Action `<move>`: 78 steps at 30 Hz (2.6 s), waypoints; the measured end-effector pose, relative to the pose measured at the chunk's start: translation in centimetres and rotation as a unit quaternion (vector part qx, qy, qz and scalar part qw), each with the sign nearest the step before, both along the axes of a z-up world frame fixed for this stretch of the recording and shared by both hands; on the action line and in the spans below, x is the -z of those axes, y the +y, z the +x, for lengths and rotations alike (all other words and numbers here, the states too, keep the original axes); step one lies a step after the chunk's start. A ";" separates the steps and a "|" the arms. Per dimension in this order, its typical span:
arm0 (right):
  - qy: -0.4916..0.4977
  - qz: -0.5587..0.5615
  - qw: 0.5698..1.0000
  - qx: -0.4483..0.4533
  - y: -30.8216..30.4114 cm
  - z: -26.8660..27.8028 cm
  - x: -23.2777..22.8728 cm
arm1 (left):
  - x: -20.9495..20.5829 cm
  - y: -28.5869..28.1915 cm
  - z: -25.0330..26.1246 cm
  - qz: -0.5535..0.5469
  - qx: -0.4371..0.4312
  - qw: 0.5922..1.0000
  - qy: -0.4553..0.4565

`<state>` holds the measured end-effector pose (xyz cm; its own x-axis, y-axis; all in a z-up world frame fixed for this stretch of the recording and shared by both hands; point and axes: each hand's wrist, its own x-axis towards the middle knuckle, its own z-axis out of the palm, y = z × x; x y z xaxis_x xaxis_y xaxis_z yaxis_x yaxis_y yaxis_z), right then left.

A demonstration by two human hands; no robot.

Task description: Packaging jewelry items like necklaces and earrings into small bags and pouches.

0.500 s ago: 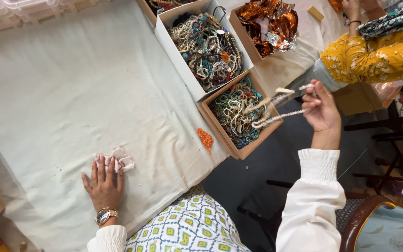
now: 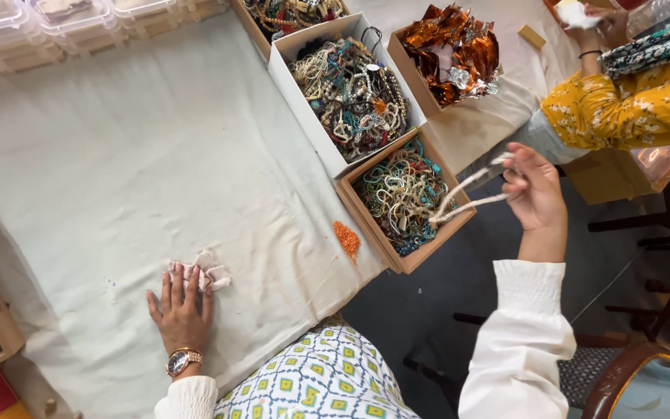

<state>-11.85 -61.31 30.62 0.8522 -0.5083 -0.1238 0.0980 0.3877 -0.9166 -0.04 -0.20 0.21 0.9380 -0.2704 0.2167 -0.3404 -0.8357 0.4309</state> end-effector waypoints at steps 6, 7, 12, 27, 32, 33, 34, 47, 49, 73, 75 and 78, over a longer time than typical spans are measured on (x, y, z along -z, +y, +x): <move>-0.060 0.010 0.998 -0.022 0.9 0.0 -1.9 | -0.1 0.1 0.1 0.007 0.002 1.000 0.005; -0.061 0.011 0.998 -0.022 1.1 0.0 -2.1 | -0.1 0.1 0.0 0.008 0.001 1.000 0.004; -0.043 -0.010 0.995 -0.085 5.1 1.9 -3.6 | -0.4 0.6 0.1 -0.113 0.015 0.992 -0.044; -0.009 -0.023 0.944 -0.330 22.7 10.6 -5.6 | -21.1 -8.8 2.6 -0.386 0.147 0.911 -0.005; 0.024 -0.033 0.924 -0.380 28.4 11.1 -4.9 | -28.6 -8.8 3.7 -0.436 0.216 0.872 0.056; 0.029 -0.039 0.919 -0.392 29.3 10.9 -5.0 | -28.6 -8.5 4.1 -0.421 0.232 0.872 0.087; 0.029 -0.036 0.919 -0.392 29.0 10.6 -4.1 | -28.0 -7.8 4.0 -0.419 0.232 0.873 0.090; 0.076 0.065 0.928 -0.360 30.2 10.7 6.8 | -24.8 -0.7 3.7 -0.536 0.206 0.686 0.446; 0.058 0.064 0.927 -0.366 30.6 11.4 7.6 | -24.0 -0.9 3.6 -0.545 0.197 0.685 0.441; -0.003 -0.225 0.909 -0.352 28.9 16.4 3.9 | -20.6 -8.6 2.7 -0.577 0.105 0.705 0.399; -0.016 -0.146 0.959 -0.241 28.4 16.9 2.7 | -17.6 -8.9 2.1 -0.597 0.123 0.679 0.409; -0.079 -0.091 0.966 -0.227 26.2 18.2 1.3 | -16.2 -8.8 1.6 -0.632 0.117 0.648 0.410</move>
<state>6.34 -35.07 29.34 0.9935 -0.0791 0.0819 0.0997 0.2570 -0.9613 1.52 -9.01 16.41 0.8434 -0.5187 -0.1402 0.3809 0.3932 0.8369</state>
